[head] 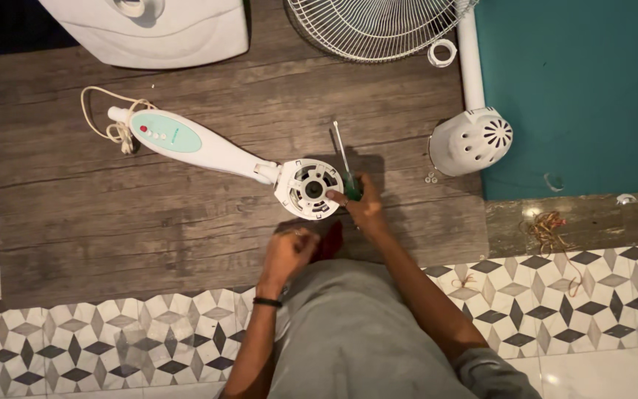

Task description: The person uses a screwdriver to remove screws from the motor housing of a disassembled electric fan. After removing the screws, they wipe the fan housing with a red cloth.

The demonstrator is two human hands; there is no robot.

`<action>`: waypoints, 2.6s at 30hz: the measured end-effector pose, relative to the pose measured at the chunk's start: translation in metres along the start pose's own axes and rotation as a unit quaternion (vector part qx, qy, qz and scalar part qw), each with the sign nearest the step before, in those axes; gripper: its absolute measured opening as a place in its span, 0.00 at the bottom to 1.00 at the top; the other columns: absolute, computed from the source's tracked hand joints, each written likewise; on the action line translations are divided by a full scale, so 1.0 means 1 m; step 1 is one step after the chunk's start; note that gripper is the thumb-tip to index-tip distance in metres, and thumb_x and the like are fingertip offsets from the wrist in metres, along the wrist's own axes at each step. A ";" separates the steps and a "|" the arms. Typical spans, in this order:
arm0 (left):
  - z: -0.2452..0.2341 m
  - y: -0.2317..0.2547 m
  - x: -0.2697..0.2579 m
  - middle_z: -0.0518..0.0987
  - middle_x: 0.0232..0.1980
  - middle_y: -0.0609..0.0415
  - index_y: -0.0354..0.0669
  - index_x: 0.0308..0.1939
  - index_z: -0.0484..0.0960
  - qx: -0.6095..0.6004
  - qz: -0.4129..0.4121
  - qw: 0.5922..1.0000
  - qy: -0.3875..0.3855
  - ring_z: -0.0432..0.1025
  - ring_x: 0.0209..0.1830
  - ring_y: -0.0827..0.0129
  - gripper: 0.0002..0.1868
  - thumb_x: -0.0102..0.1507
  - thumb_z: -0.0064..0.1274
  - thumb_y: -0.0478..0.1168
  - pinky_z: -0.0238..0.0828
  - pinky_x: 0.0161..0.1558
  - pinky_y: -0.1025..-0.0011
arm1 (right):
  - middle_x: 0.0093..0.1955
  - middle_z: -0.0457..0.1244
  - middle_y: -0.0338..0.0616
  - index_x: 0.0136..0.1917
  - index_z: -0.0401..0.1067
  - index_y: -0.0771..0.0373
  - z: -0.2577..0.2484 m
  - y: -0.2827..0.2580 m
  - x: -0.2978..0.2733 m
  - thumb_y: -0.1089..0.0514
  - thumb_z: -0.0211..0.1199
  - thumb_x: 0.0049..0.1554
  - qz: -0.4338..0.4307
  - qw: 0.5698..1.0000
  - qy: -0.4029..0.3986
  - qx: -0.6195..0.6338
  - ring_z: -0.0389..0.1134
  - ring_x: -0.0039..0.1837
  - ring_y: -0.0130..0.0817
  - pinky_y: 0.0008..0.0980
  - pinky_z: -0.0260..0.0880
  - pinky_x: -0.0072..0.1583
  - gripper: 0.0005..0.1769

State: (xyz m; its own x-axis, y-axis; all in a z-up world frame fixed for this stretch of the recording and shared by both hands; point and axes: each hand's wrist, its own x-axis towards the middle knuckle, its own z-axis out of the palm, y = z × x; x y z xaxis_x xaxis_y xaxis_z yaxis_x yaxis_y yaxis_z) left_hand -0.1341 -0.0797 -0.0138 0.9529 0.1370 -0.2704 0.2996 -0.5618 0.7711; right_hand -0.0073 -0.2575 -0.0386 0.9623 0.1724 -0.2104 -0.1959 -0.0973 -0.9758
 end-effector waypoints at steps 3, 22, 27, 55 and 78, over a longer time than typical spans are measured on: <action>0.025 0.001 0.014 0.83 0.39 0.49 0.42 0.41 0.89 0.017 0.241 0.970 -0.027 0.78 0.36 0.51 0.10 0.64 0.55 0.42 0.75 0.38 0.59 | 0.47 0.66 0.43 0.62 0.67 0.62 -0.005 0.000 0.001 0.50 0.78 0.47 0.139 0.989 -0.008 -0.047 0.61 0.42 0.36 0.40 0.62 0.42 0.34; 0.121 -0.051 0.072 0.80 0.52 0.38 0.31 0.52 0.81 0.182 0.359 0.910 -0.102 0.74 0.56 0.47 0.17 0.60 0.48 0.32 0.70 0.58 0.56 | 0.55 0.65 0.42 0.63 0.61 0.64 -0.007 0.040 0.017 0.48 0.79 0.49 0.008 0.997 -0.074 0.035 0.67 0.57 0.30 0.32 0.70 0.60 0.39; 0.117 -0.043 0.070 0.79 0.50 0.40 0.31 0.48 0.83 0.227 0.366 0.895 -0.114 0.74 0.56 0.48 0.13 0.62 0.51 0.34 0.71 0.60 0.57 | 0.55 0.66 0.41 0.65 0.61 0.61 -0.010 0.039 0.018 0.48 0.78 0.49 0.031 0.995 -0.087 0.024 0.67 0.57 0.29 0.30 0.69 0.60 0.38; -0.079 0.102 0.031 0.78 0.49 0.43 0.35 0.46 0.82 -0.080 0.225 0.967 0.087 0.74 0.50 0.52 0.13 0.63 0.45 0.26 0.70 0.52 0.60 | 0.63 0.62 0.42 0.71 0.58 0.61 -0.007 0.019 0.008 0.58 0.75 0.51 -0.011 0.971 -0.230 0.066 0.64 0.65 0.30 0.33 0.68 0.66 0.40; -0.080 0.048 0.133 0.75 0.32 0.51 0.41 0.39 0.89 -0.008 0.155 0.987 0.051 0.71 0.36 0.60 0.12 0.59 0.65 0.46 0.68 0.38 0.65 | 0.54 0.69 0.41 0.61 0.70 0.63 -0.009 0.034 0.018 0.51 0.77 0.49 0.082 0.987 -0.126 0.057 0.69 0.55 0.28 0.32 0.72 0.58 0.31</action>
State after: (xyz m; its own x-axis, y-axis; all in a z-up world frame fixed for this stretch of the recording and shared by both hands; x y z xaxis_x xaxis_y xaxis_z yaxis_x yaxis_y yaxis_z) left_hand 0.0110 -0.0228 0.0335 0.9984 0.0423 0.0382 -0.0069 -0.5762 0.8172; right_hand 0.0050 -0.2663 -0.0745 0.8413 0.4026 -0.3608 -0.3791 -0.0364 -0.9246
